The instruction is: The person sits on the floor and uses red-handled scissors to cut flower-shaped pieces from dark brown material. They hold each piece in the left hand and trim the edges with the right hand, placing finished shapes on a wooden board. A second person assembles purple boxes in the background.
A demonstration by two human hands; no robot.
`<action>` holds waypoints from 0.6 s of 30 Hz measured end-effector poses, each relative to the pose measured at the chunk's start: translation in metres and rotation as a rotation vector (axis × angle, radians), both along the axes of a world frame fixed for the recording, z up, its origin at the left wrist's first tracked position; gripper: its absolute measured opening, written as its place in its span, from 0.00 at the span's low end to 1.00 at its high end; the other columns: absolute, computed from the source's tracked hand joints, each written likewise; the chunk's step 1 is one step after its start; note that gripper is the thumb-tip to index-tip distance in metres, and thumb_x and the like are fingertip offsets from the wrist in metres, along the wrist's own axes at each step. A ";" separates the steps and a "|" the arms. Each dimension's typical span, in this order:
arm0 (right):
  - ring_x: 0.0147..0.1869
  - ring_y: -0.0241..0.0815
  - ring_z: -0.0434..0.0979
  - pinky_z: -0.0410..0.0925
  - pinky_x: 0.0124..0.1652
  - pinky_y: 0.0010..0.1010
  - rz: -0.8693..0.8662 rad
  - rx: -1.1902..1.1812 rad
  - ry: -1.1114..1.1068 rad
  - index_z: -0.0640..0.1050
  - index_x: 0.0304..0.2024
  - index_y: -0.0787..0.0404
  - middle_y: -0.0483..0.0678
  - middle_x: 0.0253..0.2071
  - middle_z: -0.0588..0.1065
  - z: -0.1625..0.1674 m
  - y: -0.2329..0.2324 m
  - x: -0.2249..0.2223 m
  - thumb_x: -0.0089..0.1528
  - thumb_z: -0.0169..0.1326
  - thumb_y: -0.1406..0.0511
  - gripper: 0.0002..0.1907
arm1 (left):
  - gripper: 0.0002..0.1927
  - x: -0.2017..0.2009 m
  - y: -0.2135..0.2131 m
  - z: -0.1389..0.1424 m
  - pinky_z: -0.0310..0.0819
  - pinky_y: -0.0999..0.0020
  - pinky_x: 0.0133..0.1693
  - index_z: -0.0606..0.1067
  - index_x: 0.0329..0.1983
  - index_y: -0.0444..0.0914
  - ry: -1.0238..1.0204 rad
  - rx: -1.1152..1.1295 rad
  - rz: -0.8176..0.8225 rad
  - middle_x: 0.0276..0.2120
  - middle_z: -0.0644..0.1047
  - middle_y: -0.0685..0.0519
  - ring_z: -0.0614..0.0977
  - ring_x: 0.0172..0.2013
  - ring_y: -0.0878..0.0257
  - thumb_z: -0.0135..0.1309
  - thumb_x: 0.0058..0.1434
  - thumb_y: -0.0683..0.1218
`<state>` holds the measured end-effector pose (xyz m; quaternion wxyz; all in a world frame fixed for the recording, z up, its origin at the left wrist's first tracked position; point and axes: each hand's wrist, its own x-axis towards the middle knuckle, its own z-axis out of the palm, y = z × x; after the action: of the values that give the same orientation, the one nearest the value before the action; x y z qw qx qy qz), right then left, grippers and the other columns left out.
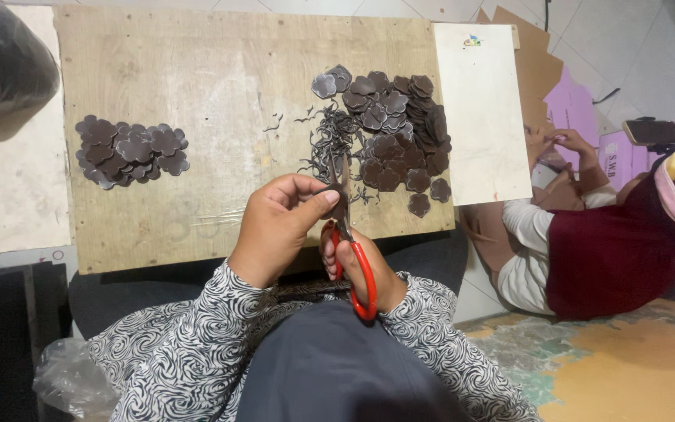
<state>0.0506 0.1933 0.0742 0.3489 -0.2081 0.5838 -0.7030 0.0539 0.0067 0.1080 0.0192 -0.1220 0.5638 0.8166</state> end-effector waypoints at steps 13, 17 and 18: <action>0.31 0.31 0.60 0.61 0.31 0.22 -0.133 0.034 0.006 0.65 0.40 0.61 0.41 0.31 0.60 -0.002 -0.009 0.008 0.71 0.41 0.44 0.26 | 0.07 0.000 0.011 -0.004 0.77 0.75 0.40 0.77 0.41 0.33 0.021 0.001 0.063 0.33 0.80 0.55 0.80 0.35 0.70 0.60 0.64 0.41; 0.31 0.30 0.60 0.60 0.31 0.22 -0.144 0.037 0.003 0.65 0.41 0.61 0.41 0.31 0.61 -0.001 -0.010 0.008 0.71 0.41 0.44 0.26 | 0.07 -0.001 0.013 -0.004 0.77 0.75 0.40 0.76 0.41 0.33 0.041 0.017 0.073 0.33 0.80 0.55 0.80 0.35 0.71 0.60 0.64 0.41; 0.31 0.30 0.60 0.60 0.31 0.22 -0.146 0.034 -0.002 0.65 0.41 0.61 0.41 0.31 0.61 -0.001 -0.010 0.008 0.71 0.42 0.44 0.26 | 0.07 -0.001 0.014 -0.004 0.76 0.75 0.40 0.76 0.42 0.33 0.046 0.026 0.074 0.33 0.79 0.55 0.79 0.35 0.71 0.60 0.64 0.41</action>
<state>0.0589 0.1830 0.0728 0.3008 -0.1580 0.6090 -0.7167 0.0526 0.0207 0.1041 -0.0222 -0.1235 0.5484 0.8267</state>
